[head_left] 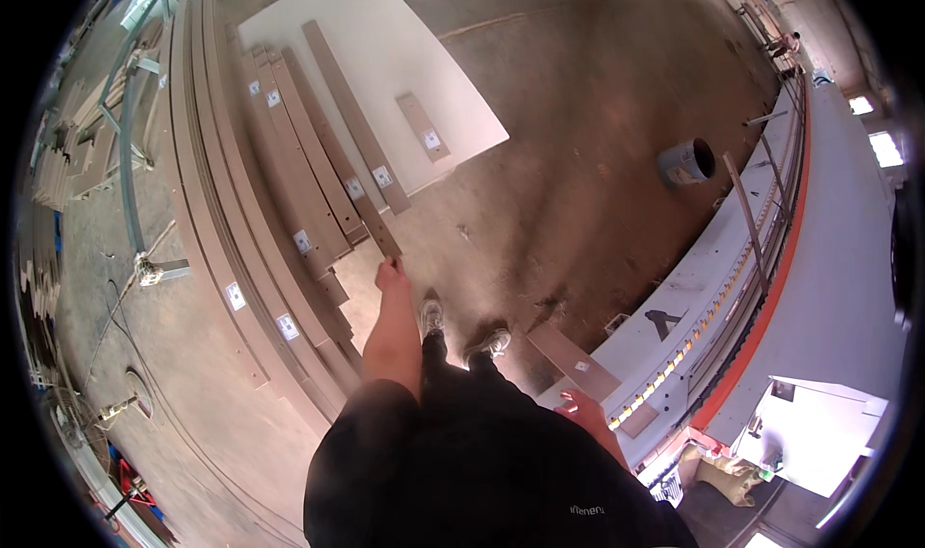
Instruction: The person picks up wooden planks from a stack on the floor and places them onto a conveyor belt. They repeat this process, handling the planks one by one to feed them into the machinery.
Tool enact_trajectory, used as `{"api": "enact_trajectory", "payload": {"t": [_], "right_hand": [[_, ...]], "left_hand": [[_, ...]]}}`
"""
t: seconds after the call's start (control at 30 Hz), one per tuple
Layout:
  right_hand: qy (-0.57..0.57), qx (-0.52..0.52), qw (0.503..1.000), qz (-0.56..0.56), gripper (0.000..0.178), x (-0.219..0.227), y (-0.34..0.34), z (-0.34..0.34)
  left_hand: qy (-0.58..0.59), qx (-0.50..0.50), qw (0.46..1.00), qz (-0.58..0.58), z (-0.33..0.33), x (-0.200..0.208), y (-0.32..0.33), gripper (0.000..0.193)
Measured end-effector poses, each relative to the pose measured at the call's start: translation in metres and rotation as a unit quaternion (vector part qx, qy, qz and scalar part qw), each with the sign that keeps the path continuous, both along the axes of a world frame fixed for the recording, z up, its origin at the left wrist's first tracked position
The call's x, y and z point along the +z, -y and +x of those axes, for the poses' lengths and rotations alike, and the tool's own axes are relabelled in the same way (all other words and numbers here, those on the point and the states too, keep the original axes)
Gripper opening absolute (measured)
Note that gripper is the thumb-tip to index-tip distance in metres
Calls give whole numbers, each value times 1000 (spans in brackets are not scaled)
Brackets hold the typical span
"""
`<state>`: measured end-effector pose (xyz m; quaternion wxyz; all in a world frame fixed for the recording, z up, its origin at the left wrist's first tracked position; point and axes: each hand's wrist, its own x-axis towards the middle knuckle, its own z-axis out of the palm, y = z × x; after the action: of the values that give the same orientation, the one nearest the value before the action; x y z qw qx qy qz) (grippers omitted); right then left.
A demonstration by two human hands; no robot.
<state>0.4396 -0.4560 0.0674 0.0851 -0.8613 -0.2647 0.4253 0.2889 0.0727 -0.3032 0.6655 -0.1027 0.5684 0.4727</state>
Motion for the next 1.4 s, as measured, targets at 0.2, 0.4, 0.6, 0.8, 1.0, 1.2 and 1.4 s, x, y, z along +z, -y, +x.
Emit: {"api": "enact_trajectory", "payload": {"t": [0.2, 0.4, 0.6, 0.8, 1.0, 1.2, 1.4], "right_hand": [[-19, -79, 997, -6, 55, -13, 19, -21], [-32, -110, 993, -2, 56, -11, 2, -29], [-41, -131, 991, -1, 57, -12, 6, -32], [-39, -149, 988, 17, 56, -42, 42, -40], [-9, -141, 990, -20, 43, -19, 34, -4], [-46, -289, 954, 57, 38, -19, 57, 27], [167, -276, 946, 33, 33, -16, 96, 70]], "left_hand": [[56, -12, 998, 38, 21, 36, -29, 13], [93, -38, 992, 72, 23, 15, -58, 23], [76, -94, 988, 99, 21, 35, -47, 38], [-84, -458, 876, 127, 2, 52, 24, 34], [-130, -868, 422, 226, -71, -3, 117, 30], [-209, -911, 181, 307, -84, 88, 201, 28], [-181, -880, 362, 250, -62, 111, 177, 14]]}}
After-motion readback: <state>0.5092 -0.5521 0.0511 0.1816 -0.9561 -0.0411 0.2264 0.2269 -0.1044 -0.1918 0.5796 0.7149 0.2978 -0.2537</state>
